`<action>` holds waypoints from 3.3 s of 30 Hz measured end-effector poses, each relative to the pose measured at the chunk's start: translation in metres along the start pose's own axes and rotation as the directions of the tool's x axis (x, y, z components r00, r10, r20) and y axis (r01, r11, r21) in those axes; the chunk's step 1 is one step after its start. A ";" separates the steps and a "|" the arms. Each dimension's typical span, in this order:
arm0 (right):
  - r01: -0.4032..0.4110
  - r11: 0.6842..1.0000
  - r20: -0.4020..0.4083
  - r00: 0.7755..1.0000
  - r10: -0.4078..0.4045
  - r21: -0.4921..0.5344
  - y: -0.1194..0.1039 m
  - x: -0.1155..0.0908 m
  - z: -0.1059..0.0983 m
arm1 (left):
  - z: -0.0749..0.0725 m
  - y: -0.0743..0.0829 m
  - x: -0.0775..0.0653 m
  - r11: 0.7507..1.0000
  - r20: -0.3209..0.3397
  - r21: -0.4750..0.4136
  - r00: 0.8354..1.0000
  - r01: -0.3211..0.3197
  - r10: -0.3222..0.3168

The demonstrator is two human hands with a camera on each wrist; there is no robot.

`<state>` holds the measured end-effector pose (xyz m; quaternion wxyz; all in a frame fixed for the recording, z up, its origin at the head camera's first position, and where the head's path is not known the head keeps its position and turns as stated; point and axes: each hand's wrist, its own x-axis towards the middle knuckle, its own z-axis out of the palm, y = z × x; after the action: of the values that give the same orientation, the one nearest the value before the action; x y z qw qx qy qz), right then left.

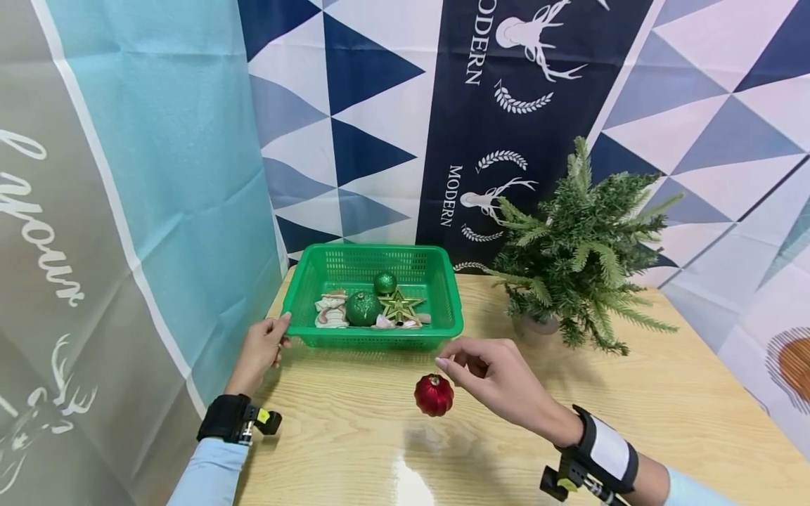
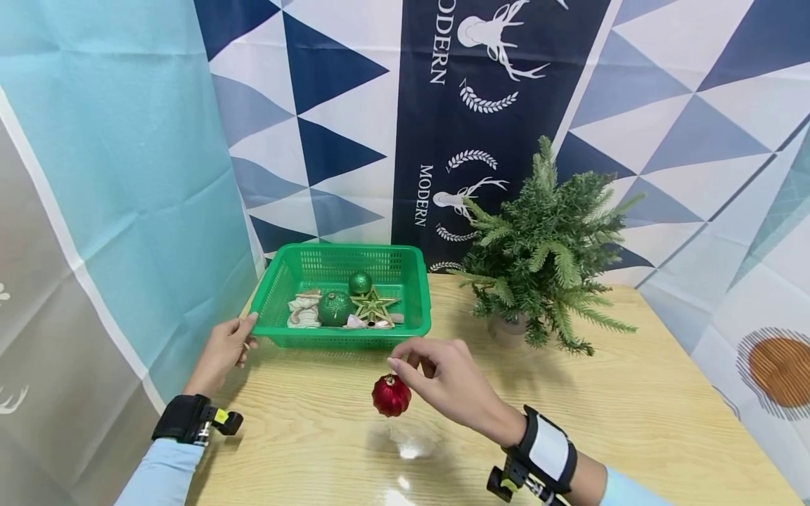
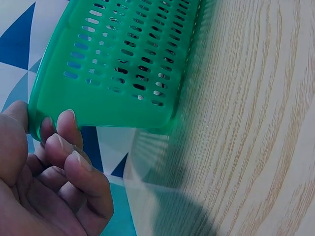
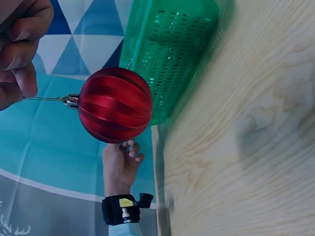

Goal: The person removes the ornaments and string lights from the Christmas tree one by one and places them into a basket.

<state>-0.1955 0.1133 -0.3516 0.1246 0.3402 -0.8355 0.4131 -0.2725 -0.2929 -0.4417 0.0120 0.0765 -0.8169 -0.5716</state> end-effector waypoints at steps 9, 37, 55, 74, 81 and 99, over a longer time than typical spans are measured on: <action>-0.028 0.999 0.037 0.999 0.027 0.046 0.003 0.013 0.008 | -0.002 0.002 0.000 0.999 0.006 0.025 1.000 0.023 -0.023; -0.062 0.998 0.038 0.997 0.062 -0.009 0.026 0.060 0.003 | 0.000 0.001 0.002 1.000 -0.011 0.026 1.000 0.009 -0.009; -0.098 0.994 -0.045 0.994 0.096 -0.056 0.049 0.091 -0.003 | 0.001 -0.001 0.001 1.000 -0.020 0.029 1.000 0.001 0.000; -0.103 0.963 -0.070 0.994 0.088 -0.250 0.080 0.102 0.003 | 0.000 -0.002 0.002 1.000 -0.018 0.014 1.000 -0.007 0.008; -0.103 0.944 -0.014 0.995 0.103 -0.314 0.088 0.095 0.008 | 0.001 -0.002 0.002 1.000 -0.005 0.019 1.000 -0.006 0.006; -0.194 0.870 0.064 0.966 0.249 -0.454 0.107 0.068 0.027 | -0.003 -0.009 0.002 0.999 -0.027 0.042 1.000 -0.008 0.009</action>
<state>-0.3152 0.1065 -0.4003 0.1002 0.2290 -0.9469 0.2020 -0.2735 -0.2993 -0.4491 0.0241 0.0812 -0.8286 -0.5534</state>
